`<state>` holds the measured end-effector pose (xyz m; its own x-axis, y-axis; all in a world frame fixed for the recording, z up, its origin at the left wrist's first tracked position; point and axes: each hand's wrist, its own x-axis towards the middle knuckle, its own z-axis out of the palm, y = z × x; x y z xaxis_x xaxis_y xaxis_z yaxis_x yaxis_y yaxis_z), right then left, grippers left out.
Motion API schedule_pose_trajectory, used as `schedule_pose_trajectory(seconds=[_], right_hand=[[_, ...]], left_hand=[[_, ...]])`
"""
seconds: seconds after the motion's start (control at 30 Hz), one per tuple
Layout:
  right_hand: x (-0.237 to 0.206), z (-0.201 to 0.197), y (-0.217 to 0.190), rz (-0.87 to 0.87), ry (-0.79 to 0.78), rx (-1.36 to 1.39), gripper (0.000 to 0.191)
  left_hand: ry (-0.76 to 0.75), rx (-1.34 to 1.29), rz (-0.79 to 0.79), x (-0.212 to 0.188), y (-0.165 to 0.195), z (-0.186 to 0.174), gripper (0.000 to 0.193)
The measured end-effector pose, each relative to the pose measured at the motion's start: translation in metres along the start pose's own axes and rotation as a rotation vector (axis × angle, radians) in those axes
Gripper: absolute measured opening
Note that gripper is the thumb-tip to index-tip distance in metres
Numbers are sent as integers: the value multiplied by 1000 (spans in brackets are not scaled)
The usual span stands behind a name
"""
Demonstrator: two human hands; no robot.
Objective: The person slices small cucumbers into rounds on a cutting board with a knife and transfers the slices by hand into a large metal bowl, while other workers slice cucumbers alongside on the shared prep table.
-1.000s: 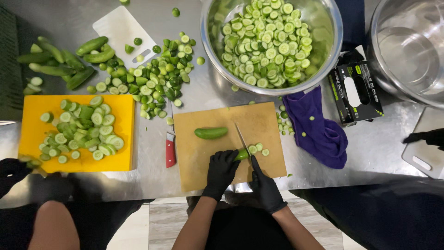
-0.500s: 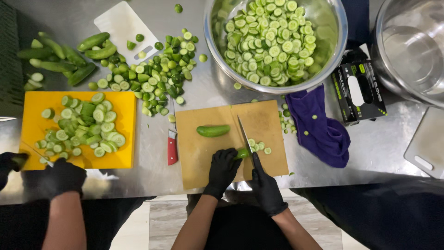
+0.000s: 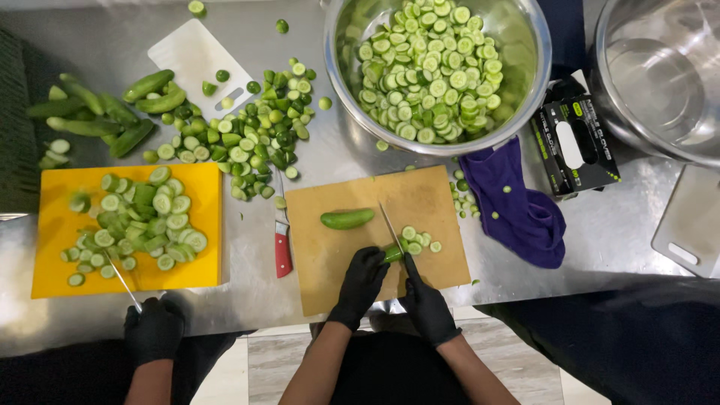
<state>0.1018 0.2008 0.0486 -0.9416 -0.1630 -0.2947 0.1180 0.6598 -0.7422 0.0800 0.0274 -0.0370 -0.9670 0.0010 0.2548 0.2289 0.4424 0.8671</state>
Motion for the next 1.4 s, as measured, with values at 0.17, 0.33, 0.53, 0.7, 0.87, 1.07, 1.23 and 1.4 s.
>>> schedule_pose_trajectory(seconds=[0.17, 0.33, 0.53, 0.7, 0.87, 1.07, 1.23, 1.4], right_hand=[[1, 2, -1, 44, 77, 47, 72], [1, -1, -5, -8, 1, 10, 87], [-1, -4, -13, -5, 36, 168, 92], [-1, -2, -14, 49, 31, 74, 84], [1, 2, -11, 75, 19, -7, 83], [0, 6, -6, 12, 33, -14, 82], [2, 9, -12, 17, 24, -6, 80], [3, 8, -19, 120, 13, -11, 83]], left_hand=[[-51, -11, -70, 3, -2, 3, 29], [-70, -63, -61, 7, 6, -5, 36], [-48, -81, -172, 7, 8, -3, 31], [-37, -44, -177, 4, -1, 8, 29], [-40, -50, -147, 4, -6, 11, 29], [-59, -52, -56, 6, -2, 3, 29], [-30, -105, -166, 9, 2, 2, 28], [-38, -88, -216, 14, 3, 7, 24]])
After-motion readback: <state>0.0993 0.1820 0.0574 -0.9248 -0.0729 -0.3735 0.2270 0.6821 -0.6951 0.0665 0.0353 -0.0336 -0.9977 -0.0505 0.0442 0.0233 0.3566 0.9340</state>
